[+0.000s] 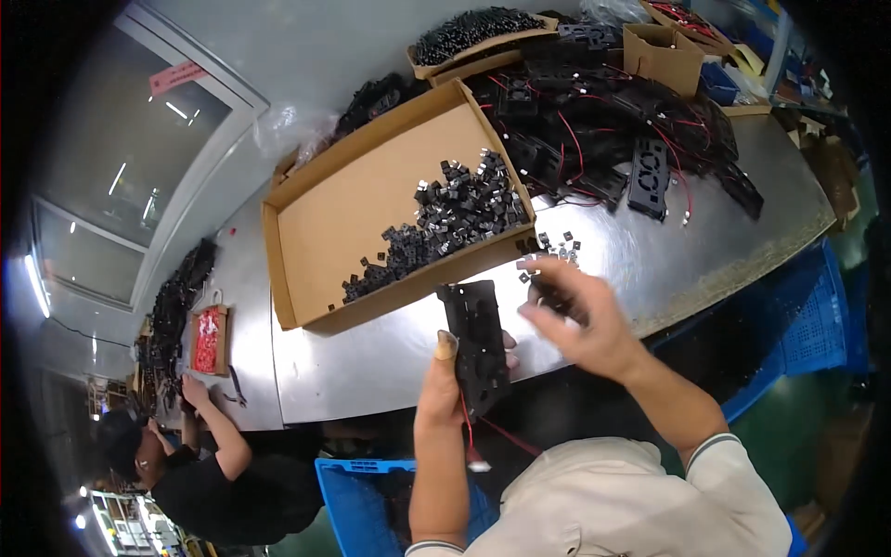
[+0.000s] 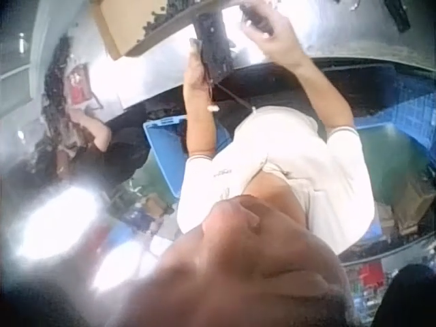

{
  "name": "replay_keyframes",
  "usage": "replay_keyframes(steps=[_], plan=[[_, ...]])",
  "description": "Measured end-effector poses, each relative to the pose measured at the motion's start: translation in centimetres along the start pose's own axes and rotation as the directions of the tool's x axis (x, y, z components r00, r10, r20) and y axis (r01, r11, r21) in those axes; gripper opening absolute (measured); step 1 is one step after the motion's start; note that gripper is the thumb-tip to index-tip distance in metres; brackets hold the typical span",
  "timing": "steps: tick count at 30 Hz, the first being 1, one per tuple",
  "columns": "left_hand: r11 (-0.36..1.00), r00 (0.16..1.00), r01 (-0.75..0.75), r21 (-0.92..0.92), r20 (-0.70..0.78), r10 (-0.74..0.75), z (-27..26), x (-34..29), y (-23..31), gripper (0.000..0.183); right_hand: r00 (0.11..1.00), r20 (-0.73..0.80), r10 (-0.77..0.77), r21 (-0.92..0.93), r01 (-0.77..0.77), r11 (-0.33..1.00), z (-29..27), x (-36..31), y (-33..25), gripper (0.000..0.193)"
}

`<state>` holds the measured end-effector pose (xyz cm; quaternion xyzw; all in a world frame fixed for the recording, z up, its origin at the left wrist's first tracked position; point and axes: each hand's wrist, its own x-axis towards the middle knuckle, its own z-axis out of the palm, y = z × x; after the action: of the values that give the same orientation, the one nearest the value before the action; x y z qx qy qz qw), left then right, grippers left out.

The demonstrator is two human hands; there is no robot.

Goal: Assembling and inspecting cooling fan modules at a manufacturing workbench.

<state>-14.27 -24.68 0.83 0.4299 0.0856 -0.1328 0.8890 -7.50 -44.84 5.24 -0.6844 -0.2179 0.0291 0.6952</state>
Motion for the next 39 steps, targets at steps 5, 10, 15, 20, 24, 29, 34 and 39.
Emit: replay_keyframes(steps=[5, 10, 15, 20, 24, 29, 34, 39], plan=[[1.000, 0.999, -0.030, 0.009, -0.021, 0.030, 0.9, -0.7, -1.0, 0.077, 0.943, 0.087, -0.321, -0.263, 0.332, 0.906, 2.5, 0.9, 1.5, 0.031], [0.992, 0.996, -0.018, 0.121, -0.079, 0.028, 0.7, -1.0, -1.5, 0.069, 0.932, 0.144, -0.331, -0.309, 0.360, 0.880, 2.6, 1.1, 3.2, 0.026], [0.982, 0.979, 0.001, 0.187, -0.203, 0.038, 2.1, -1.6, -1.6, 0.066, 0.932, 0.173, -0.319, -0.304, 0.358, 0.883, 2.2, 1.1, 3.6, 0.032], [0.959, 0.961, 0.049, 0.280, -0.275, 0.032, 2.1, -1.3, -2.5, 0.062, 0.947, 0.159, -0.278, -0.254, 0.311, 0.916, 1.9, 0.9, 4.5, 0.030], [0.964, 0.978, 0.023, 0.266, -0.207, 0.034, 2.4, -1.4, -2.8, 0.056, 0.941, 0.170, -0.293, -0.272, 0.331, 0.903, 1.3, 0.5, 4.7, 0.026], [0.986, 0.983, 0.076, 0.151, -0.178, -0.048, 2.2, -1.3, -2.3, 0.054, 0.893, 0.249, -0.374, -0.349, 0.443, 0.826, 0.4, 1.0, 4.3, 0.027], [0.471, 0.940, -0.098, 0.877, -0.074, 0.334, 0.1, 1.3, -0.2, 0.075, 0.991, 0.130, -0.034, -0.225, 0.063, 0.972, -2.4, 0.5, 2.1, 0.042], [-0.190, 0.953, -0.063, 0.980, 0.116, 0.279, 1.6, 2.1, 0.0, 0.079, 0.991, -0.133, 0.018, 0.343, 0.029, 0.939, -6.1, 0.4, 3.1, 0.100]])
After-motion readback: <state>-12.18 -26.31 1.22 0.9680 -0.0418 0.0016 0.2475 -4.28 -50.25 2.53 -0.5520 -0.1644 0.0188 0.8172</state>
